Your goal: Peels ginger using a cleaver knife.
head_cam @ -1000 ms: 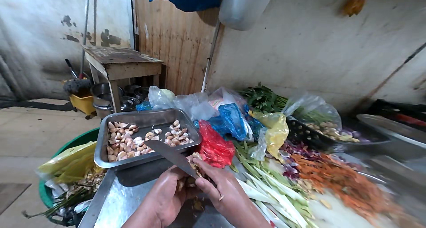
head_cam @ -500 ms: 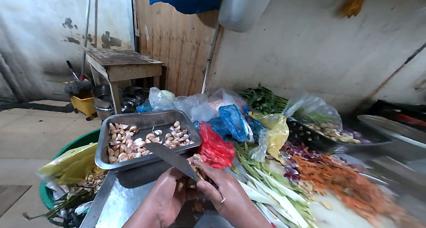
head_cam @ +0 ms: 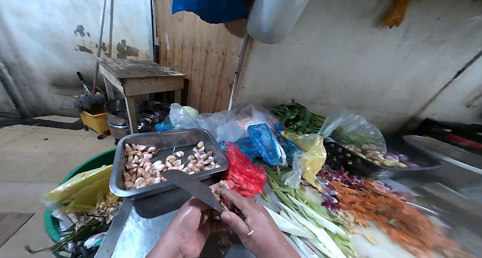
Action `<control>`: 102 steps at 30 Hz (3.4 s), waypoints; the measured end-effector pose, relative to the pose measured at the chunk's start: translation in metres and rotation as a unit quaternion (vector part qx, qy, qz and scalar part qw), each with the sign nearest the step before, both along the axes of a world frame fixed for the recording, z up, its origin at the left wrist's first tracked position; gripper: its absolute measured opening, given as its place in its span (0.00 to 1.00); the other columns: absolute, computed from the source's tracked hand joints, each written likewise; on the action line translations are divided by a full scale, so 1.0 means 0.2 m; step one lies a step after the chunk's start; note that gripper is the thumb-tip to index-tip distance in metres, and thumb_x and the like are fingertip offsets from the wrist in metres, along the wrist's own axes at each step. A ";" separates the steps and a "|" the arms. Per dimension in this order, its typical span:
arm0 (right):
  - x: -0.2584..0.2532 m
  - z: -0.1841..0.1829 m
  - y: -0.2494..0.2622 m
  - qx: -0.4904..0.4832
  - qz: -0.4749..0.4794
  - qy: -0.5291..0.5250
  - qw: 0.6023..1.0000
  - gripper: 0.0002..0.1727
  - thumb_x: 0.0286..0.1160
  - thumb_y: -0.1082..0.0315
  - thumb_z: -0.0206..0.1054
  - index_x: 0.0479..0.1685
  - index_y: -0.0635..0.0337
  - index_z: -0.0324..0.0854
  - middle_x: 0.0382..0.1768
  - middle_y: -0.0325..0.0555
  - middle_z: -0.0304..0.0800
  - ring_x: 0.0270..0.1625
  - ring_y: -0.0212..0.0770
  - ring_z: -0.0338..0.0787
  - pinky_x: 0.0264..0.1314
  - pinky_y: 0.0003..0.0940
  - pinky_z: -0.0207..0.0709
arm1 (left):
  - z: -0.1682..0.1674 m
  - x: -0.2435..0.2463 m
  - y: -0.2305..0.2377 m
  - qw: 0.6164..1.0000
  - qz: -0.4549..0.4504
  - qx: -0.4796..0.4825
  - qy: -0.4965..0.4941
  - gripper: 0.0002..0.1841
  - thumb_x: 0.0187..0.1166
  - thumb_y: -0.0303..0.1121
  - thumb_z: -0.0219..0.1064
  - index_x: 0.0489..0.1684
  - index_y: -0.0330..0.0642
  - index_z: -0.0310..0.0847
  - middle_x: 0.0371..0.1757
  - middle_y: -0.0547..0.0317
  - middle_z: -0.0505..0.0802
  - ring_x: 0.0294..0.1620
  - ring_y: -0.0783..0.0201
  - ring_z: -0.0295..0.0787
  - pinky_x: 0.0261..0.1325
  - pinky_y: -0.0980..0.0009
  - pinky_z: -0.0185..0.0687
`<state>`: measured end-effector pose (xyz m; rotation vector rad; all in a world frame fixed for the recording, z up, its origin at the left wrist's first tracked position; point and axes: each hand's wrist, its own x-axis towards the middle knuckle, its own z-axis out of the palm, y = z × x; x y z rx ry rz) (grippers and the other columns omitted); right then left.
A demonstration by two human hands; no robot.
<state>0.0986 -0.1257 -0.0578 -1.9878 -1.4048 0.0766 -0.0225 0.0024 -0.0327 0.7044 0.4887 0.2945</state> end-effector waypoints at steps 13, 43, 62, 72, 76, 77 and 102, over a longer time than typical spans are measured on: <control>0.00 -0.01 0.00 0.011 -0.002 -0.014 1.000 0.46 0.79 0.25 0.44 0.72 0.56 0.83 0.49 0.50 0.96 0.50 0.48 0.95 0.49 0.58 0.87 | -0.02 0.00 0.00 0.999 -0.022 0.041 -0.020 0.14 0.89 0.24 0.50 0.59 0.39 0.82 0.40 0.53 0.93 0.38 0.61 0.93 0.42 0.65 0.91; 0.00 -0.02 0.01 -0.013 0.005 -0.025 1.000 0.46 0.83 0.28 0.43 0.76 0.58 0.81 0.54 0.54 0.95 0.55 0.52 0.95 0.55 0.60 0.86 | -0.07 0.03 -0.01 0.987 0.006 0.161 0.011 0.19 0.80 0.17 0.61 0.69 0.38 0.78 0.50 0.55 0.92 0.45 0.66 0.91 0.47 0.70 0.88; 0.00 -0.02 0.01 -0.014 0.010 -0.018 1.000 0.48 0.82 0.26 0.42 0.76 0.59 0.80 0.56 0.54 0.95 0.57 0.51 0.95 0.57 0.59 0.86 | -0.07 0.03 0.00 0.989 0.002 0.148 0.020 0.19 0.80 0.18 0.61 0.68 0.39 0.79 0.47 0.55 0.93 0.41 0.65 0.91 0.43 0.70 0.88; 0.00 -0.01 0.01 -0.022 0.012 -0.012 1.000 0.46 0.82 0.28 0.43 0.77 0.59 0.80 0.55 0.54 0.95 0.55 0.52 0.95 0.56 0.59 0.85 | -0.07 0.03 0.00 0.985 0.002 0.169 0.022 0.20 0.80 0.17 0.62 0.69 0.39 0.79 0.48 0.56 0.93 0.43 0.66 0.91 0.44 0.71 0.88; 0.00 -0.01 0.01 -0.023 0.013 -0.012 1.000 0.46 0.83 0.28 0.43 0.77 0.59 0.80 0.56 0.54 0.95 0.56 0.52 0.95 0.56 0.59 0.85 | -0.07 0.03 0.00 0.984 0.014 0.174 0.029 0.21 0.78 0.17 0.62 0.69 0.39 0.79 0.47 0.57 0.92 0.40 0.67 0.90 0.40 0.72 0.86; 0.00 0.00 0.01 -0.026 0.013 -0.012 1.000 0.46 0.83 0.28 0.43 0.77 0.58 0.80 0.57 0.54 0.94 0.56 0.52 0.95 0.57 0.59 0.85 | -0.07 0.03 0.00 0.984 0.015 0.173 0.030 0.21 0.78 0.17 0.62 0.69 0.39 0.79 0.47 0.56 0.92 0.40 0.67 0.90 0.40 0.72 0.86; -0.01 0.00 0.01 -0.036 0.016 -0.002 0.999 0.45 0.83 0.29 0.44 0.79 0.58 0.78 0.59 0.55 0.94 0.59 0.53 0.94 0.59 0.61 0.84 | -0.07 0.03 0.00 0.984 0.019 0.173 0.032 0.20 0.78 0.17 0.63 0.69 0.37 0.78 0.48 0.56 0.93 0.43 0.67 0.91 0.44 0.71 0.88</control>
